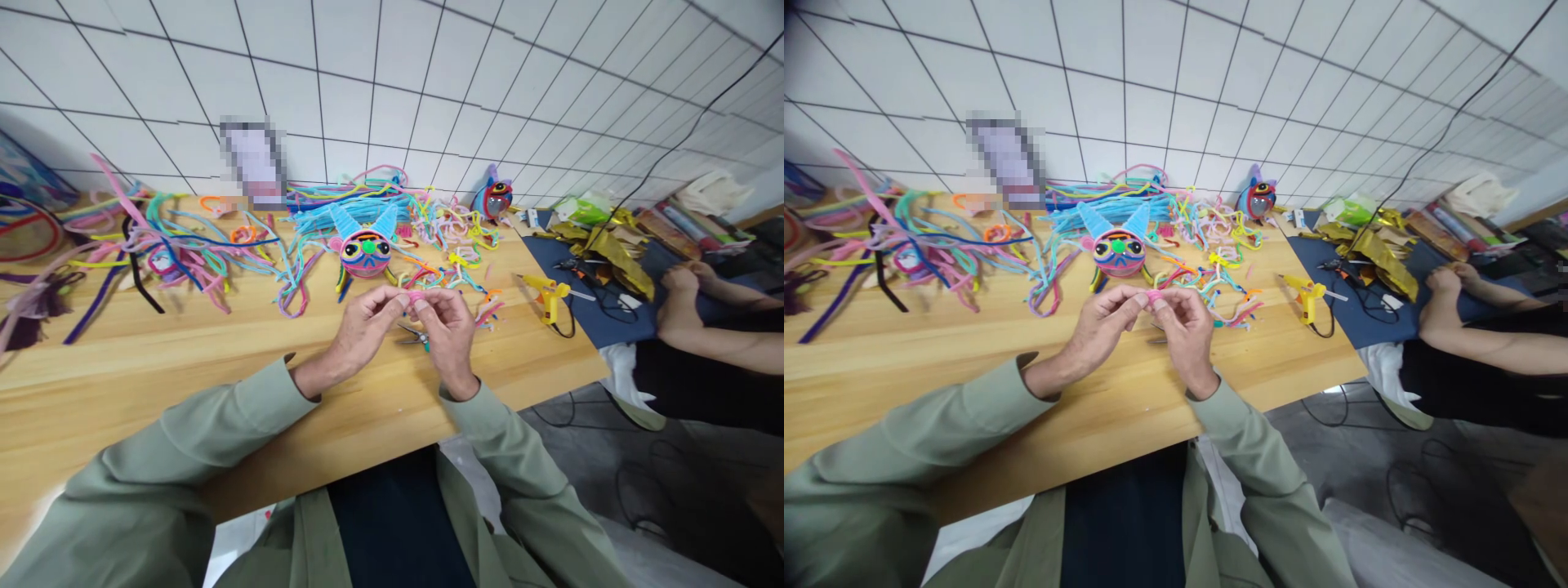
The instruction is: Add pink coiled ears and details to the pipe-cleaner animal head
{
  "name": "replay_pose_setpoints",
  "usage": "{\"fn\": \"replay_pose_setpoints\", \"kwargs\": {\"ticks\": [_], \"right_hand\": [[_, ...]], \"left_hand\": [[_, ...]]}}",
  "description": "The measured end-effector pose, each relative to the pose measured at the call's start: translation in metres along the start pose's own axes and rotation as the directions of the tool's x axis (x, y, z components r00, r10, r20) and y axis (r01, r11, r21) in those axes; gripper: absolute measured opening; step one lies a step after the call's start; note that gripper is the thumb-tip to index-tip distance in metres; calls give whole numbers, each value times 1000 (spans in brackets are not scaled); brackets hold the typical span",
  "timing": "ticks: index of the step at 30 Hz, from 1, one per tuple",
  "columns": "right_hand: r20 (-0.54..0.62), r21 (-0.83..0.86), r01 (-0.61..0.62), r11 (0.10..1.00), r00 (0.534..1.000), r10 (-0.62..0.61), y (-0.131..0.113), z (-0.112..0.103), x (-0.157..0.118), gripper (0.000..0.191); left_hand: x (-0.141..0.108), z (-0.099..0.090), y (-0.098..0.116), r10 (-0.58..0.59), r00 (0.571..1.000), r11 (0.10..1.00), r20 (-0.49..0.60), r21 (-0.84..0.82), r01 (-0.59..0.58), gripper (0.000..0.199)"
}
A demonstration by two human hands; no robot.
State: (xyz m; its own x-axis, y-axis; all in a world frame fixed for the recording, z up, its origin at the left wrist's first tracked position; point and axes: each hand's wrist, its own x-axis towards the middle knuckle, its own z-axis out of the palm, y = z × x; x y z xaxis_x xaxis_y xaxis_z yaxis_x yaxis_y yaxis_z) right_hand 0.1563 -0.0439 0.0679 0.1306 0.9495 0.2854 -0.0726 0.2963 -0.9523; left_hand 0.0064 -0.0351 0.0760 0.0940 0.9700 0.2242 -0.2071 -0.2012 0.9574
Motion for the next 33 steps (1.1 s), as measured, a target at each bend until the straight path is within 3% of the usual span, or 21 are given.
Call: {"fn": "replay_pose_setpoints", "kwargs": {"ticks": [14, 29, 33], "right_hand": [[17, -44, 22, 999, 1000, -21, 3, -9, 0, 20], [40, -83, 37, 996, 999, -34, 9, -16, -2, 17], [56, -110, 38, 993, 998, -32, 12, -17, -2, 17]], "left_hand": [[5, -15, 1, 24, 992, 988, 122, 148, -42, 24], [2, -17, 6, 90, 989, 940, 119, 318, -124, 17], [4, -15, 7, 39, 994, 957, 106, 281, -67, 22]]}}
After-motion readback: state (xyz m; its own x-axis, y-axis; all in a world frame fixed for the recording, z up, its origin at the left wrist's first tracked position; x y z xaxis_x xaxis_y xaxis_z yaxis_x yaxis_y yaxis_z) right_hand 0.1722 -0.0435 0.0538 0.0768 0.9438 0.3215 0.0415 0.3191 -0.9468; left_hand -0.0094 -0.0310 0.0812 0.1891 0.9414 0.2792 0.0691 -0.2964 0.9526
